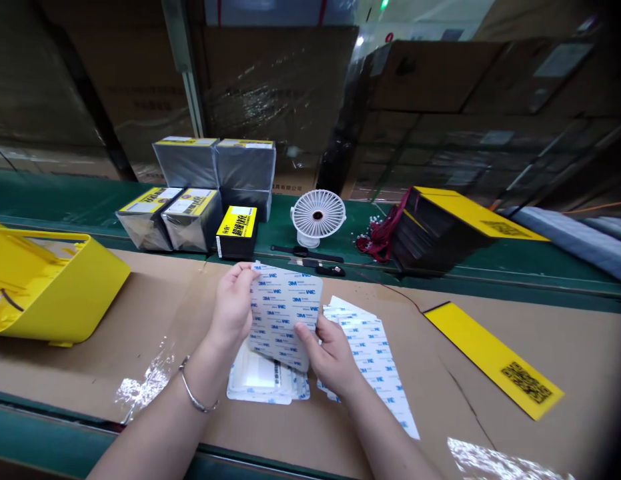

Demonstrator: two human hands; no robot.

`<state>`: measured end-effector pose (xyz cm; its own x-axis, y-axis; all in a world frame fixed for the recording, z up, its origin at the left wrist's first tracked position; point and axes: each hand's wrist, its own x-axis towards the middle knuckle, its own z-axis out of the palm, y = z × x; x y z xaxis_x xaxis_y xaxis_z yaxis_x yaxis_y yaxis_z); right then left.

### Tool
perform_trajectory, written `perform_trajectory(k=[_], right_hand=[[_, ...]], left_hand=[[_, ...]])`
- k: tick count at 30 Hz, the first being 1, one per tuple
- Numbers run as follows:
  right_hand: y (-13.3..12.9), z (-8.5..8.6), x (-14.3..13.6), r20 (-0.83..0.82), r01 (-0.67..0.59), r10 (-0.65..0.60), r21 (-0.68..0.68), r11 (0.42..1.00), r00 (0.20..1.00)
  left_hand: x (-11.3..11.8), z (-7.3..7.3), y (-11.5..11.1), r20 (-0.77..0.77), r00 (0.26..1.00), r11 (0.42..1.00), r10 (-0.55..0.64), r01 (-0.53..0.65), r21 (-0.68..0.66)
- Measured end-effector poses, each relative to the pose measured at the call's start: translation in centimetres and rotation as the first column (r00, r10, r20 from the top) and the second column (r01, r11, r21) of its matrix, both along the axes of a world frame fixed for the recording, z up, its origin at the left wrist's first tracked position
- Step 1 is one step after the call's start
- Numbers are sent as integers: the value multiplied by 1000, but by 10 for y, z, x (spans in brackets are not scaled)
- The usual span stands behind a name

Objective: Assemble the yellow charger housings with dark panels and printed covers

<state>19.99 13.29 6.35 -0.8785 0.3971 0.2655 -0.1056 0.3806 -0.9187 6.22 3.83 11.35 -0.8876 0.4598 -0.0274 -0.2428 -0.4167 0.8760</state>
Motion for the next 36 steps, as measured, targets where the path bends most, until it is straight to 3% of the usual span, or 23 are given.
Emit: perform_trajectory(k=[4, 14, 21, 26, 29, 31, 34, 36], right_hand=[[-10, -9, -3, 7, 15, -15, -73, 997, 1000], [-14, -10, -3, 26, 56, -59, 93, 994, 998], [-14, -6, 0, -24, 109, -106, 244, 964, 994], [-14, -4, 3, -17, 114, -113, 251, 961, 993], [-11, -4, 1, -15, 160, -160, 217, 963, 987], [-6, -3, -2, -79, 266, -256, 190, 945, 964], [5, 2, -5, -246, 461, -395, 342, 819, 885], [11, 6, -5, -320, 487, -368, 521, 701, 873]], left_hand=[[-3, -5, 1, 31, 999, 999, 38, -38, 11], [-9, -18, 3, 153, 988, 999, 28, -34, 37], [-2, -9, 5, 269, 961, 982, 63, -108, 157], [-2, -9, 1, 289, 957, 977, 36, -94, 190], [-5, -14, 0, 269, 963, 986, -31, -14, 165], [-6, -17, 0, 276, 951, 986, -139, 108, 127], [-1, -16, 1, 299, 888, 935, -349, 352, 44], [7, -15, 2, 289, 844, 879, -453, 476, -12]])
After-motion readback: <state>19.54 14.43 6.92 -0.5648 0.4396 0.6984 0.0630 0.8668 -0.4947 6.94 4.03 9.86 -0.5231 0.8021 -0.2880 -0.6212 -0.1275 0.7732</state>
